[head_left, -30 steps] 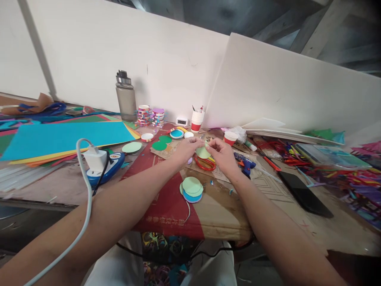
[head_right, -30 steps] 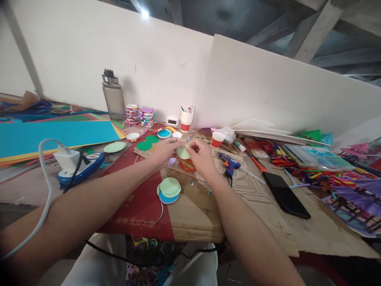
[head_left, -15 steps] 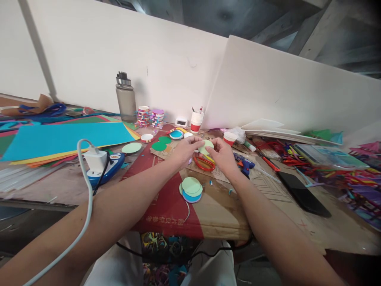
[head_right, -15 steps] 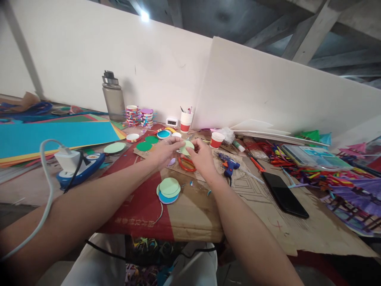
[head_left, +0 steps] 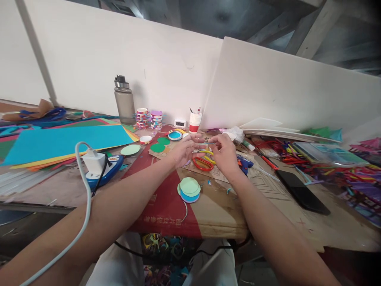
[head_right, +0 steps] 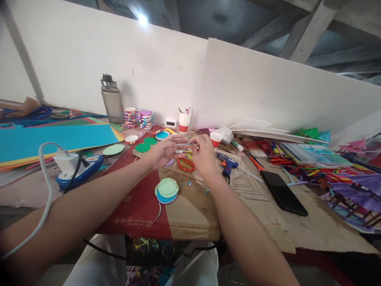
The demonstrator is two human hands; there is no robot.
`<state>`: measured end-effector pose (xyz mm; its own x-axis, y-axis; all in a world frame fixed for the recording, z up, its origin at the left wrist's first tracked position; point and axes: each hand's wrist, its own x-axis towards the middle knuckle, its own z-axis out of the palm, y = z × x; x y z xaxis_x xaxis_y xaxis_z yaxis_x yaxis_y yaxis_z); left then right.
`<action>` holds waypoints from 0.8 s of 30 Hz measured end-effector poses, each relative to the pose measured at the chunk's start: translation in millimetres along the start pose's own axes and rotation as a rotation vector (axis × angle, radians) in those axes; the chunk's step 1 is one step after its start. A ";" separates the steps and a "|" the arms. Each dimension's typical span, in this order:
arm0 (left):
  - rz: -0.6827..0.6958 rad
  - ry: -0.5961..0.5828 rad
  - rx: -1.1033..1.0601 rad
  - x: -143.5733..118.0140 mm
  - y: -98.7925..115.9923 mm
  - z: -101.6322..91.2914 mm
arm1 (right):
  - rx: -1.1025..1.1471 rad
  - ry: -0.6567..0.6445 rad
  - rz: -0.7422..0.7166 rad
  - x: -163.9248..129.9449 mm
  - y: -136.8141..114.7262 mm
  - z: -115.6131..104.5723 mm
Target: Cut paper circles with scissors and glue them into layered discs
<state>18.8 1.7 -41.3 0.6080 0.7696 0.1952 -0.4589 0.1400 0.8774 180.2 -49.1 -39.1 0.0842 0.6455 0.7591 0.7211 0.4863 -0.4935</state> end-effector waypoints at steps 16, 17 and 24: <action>0.223 -0.085 0.430 5.7 -6.2 -7.0 | -0.052 0.035 -0.040 1.3 -3.9 -1.9; 0.224 -0.074 0.417 6.1 -6.3 -7.6 | -0.010 0.057 -0.003 1.6 -4.7 -1.5; 0.228 0.013 0.359 8.3 -6.6 -8.8 | 0.399 -0.061 0.327 1.9 -2.8 3.7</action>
<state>21.2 12.6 -49.4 0.5077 0.7639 0.3985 -0.3249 -0.2586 0.9097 175.7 -47.1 -37.8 0.2123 0.8288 0.5177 0.3440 0.4325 -0.8334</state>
